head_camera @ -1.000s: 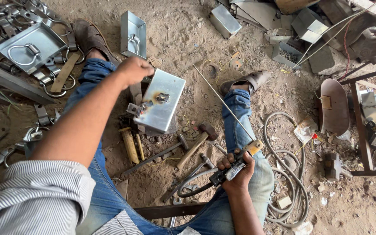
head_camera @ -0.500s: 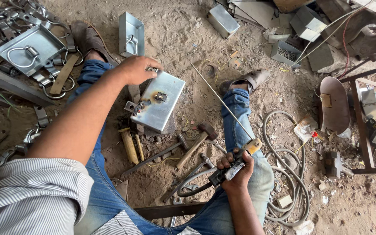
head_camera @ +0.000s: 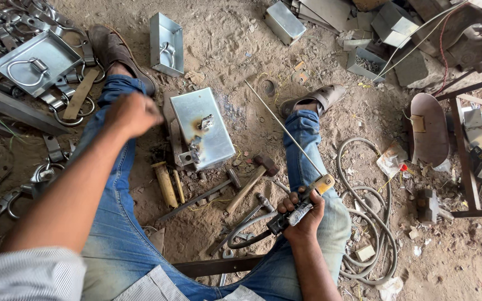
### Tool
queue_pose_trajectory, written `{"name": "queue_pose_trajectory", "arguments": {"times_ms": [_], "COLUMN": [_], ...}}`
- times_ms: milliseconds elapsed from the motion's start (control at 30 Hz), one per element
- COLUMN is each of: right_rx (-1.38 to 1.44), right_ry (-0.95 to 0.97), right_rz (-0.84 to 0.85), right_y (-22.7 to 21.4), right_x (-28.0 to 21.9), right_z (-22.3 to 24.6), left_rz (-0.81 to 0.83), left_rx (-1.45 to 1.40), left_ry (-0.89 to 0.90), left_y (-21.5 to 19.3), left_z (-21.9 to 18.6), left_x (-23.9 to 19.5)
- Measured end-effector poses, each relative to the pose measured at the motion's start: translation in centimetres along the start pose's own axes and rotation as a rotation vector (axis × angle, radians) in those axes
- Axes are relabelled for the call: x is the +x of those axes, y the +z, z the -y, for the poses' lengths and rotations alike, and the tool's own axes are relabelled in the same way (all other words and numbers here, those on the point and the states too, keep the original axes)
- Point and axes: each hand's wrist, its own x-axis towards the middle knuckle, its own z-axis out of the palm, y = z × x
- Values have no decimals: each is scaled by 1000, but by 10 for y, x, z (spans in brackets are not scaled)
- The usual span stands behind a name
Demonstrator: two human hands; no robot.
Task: The person welds small metal components onto a larger metal box. They use a hammer to adjust parts and a welding electrode to fuse them together while sitting on the ground.
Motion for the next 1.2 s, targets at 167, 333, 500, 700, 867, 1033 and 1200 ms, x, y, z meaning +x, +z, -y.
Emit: {"name": "queue_pose_trajectory", "arguments": {"times_ms": [167, 333, 500, 700, 867, 1033, 1200], "right_rx": [-19, -10, -7, -9, -28, -28, -40], "right_ry": [7, 4, -28, 3, 10, 12, 0], "right_rz": [-27, -9, -16, -20, -21, -22, -16], "right_y": [2, 7, 3, 2, 4, 3, 3], "right_x": [-2, -2, -1, -1, -1, -2, -3], "right_z": [-2, -5, -4, -3, -5, -7, -5], "left_rz": [-375, -313, -210, -371, -378, -356, 33], "left_rx": [-303, -578, -489, -573, -528, -709, -811], "left_ry": [108, 437, 147, 232, -1, -82, -194], "left_y": [2, 22, 40, 43, 49, 61, 58], "left_z": [29, 21, 1, 16, 28, 37, 32], "left_x": [-3, 34, 31, -5, -45, -47, -30]}}
